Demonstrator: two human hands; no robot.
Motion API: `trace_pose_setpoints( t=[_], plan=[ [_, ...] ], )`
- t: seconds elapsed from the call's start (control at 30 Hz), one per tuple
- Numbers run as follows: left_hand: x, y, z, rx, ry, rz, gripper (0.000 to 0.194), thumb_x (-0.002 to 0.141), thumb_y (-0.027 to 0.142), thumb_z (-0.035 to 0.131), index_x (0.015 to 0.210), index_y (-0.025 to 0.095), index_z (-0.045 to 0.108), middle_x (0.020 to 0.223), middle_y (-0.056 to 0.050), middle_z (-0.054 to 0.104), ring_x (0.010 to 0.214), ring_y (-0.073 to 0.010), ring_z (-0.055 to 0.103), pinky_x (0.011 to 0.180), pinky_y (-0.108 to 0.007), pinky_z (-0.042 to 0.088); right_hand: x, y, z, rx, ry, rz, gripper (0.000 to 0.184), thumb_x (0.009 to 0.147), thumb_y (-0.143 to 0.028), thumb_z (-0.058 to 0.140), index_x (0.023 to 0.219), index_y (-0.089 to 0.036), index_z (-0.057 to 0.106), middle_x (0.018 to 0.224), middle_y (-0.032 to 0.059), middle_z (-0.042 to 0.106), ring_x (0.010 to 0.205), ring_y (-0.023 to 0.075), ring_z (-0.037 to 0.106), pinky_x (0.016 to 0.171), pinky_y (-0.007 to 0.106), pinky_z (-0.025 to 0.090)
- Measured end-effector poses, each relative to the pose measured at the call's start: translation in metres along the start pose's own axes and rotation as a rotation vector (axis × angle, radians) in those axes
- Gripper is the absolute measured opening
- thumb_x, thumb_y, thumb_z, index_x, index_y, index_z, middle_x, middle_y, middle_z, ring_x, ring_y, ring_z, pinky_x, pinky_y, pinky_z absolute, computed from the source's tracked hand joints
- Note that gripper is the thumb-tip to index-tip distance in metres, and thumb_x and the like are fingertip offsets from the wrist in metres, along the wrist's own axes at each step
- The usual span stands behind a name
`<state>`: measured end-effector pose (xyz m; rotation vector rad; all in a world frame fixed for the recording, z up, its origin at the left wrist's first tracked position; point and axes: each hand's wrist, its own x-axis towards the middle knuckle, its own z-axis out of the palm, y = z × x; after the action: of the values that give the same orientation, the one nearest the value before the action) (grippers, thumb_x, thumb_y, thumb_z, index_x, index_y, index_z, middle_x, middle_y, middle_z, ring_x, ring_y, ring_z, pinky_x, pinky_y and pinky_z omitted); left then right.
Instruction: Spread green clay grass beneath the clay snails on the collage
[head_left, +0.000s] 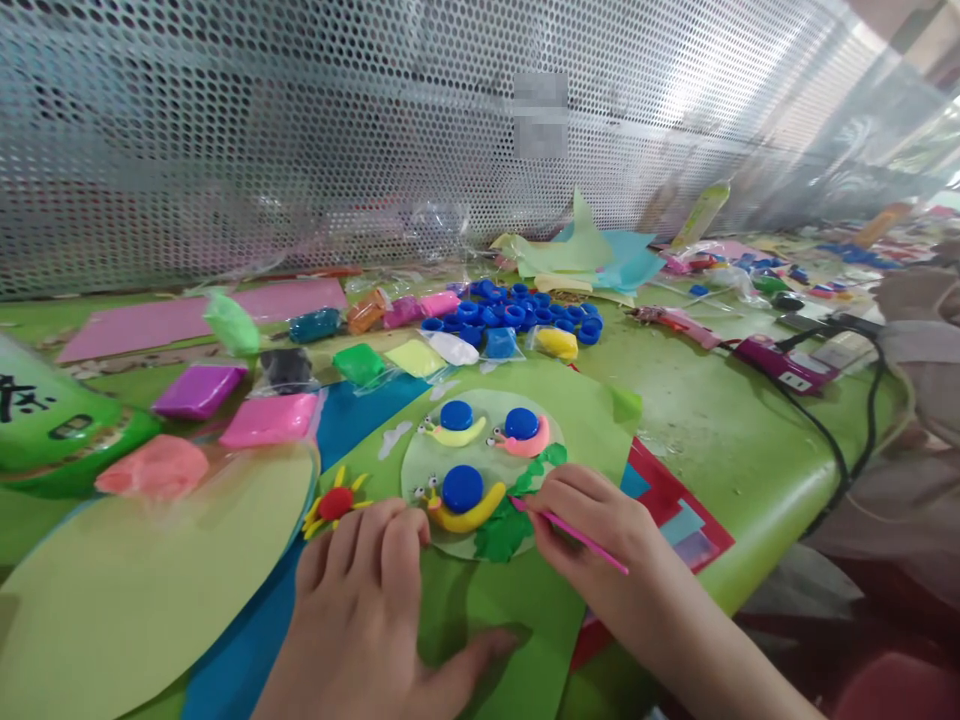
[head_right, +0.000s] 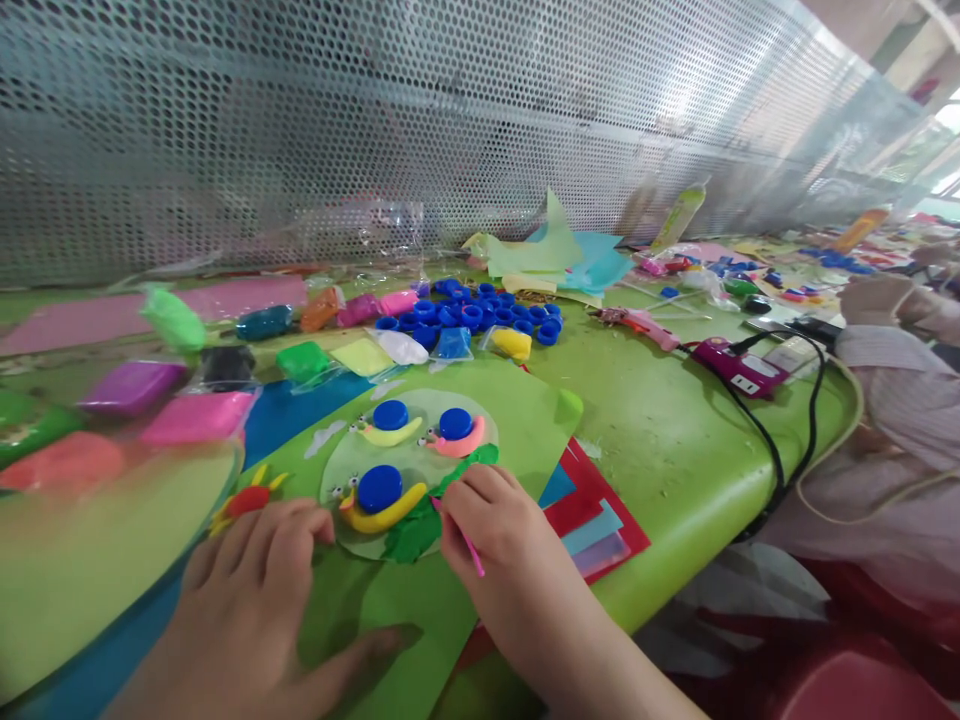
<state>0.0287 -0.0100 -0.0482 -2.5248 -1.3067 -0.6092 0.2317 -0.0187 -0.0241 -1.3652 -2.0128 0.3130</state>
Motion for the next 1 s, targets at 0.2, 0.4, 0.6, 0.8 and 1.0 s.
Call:
trace_pose_setpoints(
  t=[0.2,0.4,0.6,0.8,1.0],
  plan=[
    [0.003,0.002,0.0,-0.006,0.0,-0.019,0.065,0.065,0.073,0.049,0.095,0.015,0.044,0.086,-0.009,0.053,0.081,-0.0266,0.051,0.071,-0.041,0.037,-0.006,0.002,0.0,0.009,0.016,0.033,0.017,0.085,-0.006,0.046,0.072,-0.016,0.053,0.072,0.0015,0.052,0.066,0.0119,0.049,0.058,0.023,0.04],
    [0.001,0.002,0.0,-0.003,0.006,-0.008,0.068,0.064,0.074,0.049,0.095,0.013,0.045,0.086,-0.011,0.053,0.082,-0.0277,0.051,0.072,-0.042,0.037,-0.01,0.002,-0.003,-0.022,0.032,0.035,0.017,0.084,-0.005,0.046,0.073,-0.016,0.053,0.073,0.0019,0.052,0.065,0.0116,0.049,0.057,0.023,0.04],
    [0.001,0.001,0.001,-0.021,0.005,-0.021,0.066,0.063,0.074,0.049,0.095,0.017,0.045,0.085,-0.007,0.053,0.08,-0.026,0.051,0.072,-0.04,0.036,-0.011,0.005,-0.008,-0.07,0.032,0.029,0.018,0.084,-0.004,0.046,0.075,-0.016,0.055,0.071,0.0016,0.054,0.062,0.012,0.05,0.055,0.023,0.041],
    [0.001,0.002,0.001,-0.018,-0.012,-0.03,0.067,0.063,0.075,0.049,0.095,0.017,0.045,0.085,-0.007,0.053,0.08,-0.0261,0.052,0.071,-0.04,0.037,-0.011,0.008,-0.013,-0.087,0.007,0.032,0.018,0.085,-0.004,0.045,0.077,-0.017,0.055,0.072,0.0022,0.056,0.063,0.0123,0.053,0.054,0.023,0.041],
    [0.002,0.0,0.0,0.005,0.007,-0.002,0.066,0.063,0.075,0.049,0.094,0.017,0.044,0.085,-0.009,0.054,0.08,-0.0264,0.053,0.07,-0.041,0.039,-0.008,0.011,-0.02,-0.091,0.082,0.038,0.015,0.083,-0.009,0.05,0.072,-0.017,0.057,0.069,0.0015,0.057,0.06,0.0108,0.056,0.054,0.021,0.043]
  ],
)
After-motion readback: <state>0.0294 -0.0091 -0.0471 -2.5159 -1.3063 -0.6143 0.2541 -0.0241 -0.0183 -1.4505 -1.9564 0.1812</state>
